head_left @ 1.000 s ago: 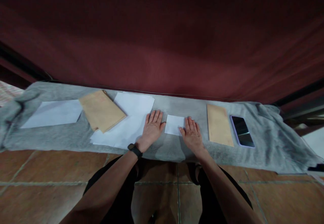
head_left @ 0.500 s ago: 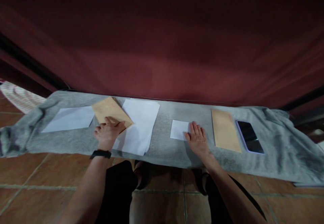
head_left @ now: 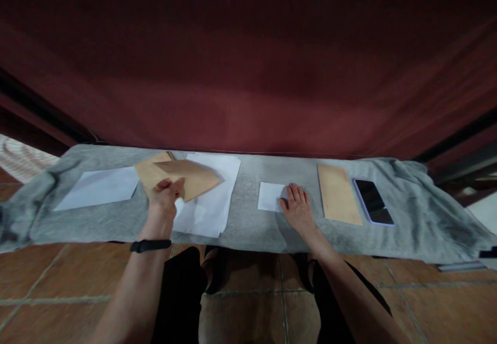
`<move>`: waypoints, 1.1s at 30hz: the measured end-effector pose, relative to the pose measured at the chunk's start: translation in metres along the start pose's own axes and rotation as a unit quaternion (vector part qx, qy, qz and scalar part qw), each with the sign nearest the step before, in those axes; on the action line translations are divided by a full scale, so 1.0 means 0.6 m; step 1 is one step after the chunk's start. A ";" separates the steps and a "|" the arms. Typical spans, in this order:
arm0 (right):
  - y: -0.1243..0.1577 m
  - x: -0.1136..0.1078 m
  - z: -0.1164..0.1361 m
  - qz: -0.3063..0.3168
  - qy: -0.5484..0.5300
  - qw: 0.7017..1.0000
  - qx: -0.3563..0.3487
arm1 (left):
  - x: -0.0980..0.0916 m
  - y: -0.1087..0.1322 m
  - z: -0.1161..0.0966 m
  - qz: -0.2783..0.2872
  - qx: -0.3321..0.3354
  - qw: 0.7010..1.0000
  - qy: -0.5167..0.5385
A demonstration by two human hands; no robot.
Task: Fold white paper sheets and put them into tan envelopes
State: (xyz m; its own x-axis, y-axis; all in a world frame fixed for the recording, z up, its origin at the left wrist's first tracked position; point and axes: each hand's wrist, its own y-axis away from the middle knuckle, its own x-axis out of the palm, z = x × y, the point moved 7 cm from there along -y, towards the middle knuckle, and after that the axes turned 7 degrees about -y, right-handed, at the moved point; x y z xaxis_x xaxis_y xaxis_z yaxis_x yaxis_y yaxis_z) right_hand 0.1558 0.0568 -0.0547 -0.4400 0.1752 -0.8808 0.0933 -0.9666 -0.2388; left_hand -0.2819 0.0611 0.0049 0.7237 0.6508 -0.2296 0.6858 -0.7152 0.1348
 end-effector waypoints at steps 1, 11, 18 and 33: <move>-0.002 -0.001 0.004 0.001 -0.052 0.999 0.005 | 0.021 0.013 0.001 0.011 -0.004 1.000 0.021; -0.026 0.048 0.068 0.096 -0.604 0.782 0.118 | 0.262 0.228 0.036 0.332 -0.120 0.917 0.184; -0.031 0.012 0.049 0.133 -0.672 0.712 0.155 | 0.286 0.242 0.045 0.350 -0.140 0.904 0.201; -0.039 -0.010 0.029 0.162 -0.690 0.686 0.163 | 0.299 0.260 0.061 0.348 -0.235 0.882 0.214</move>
State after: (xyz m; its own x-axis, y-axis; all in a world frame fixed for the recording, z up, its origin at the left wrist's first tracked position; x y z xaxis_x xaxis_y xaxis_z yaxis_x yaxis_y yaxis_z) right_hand 0.1407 0.0751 -0.0369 -0.8909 -0.1852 0.4147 0.2797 -0.9431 0.1798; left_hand -0.0480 0.0571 -0.0508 0.8752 0.2049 0.4383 -0.0531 -0.8598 0.5079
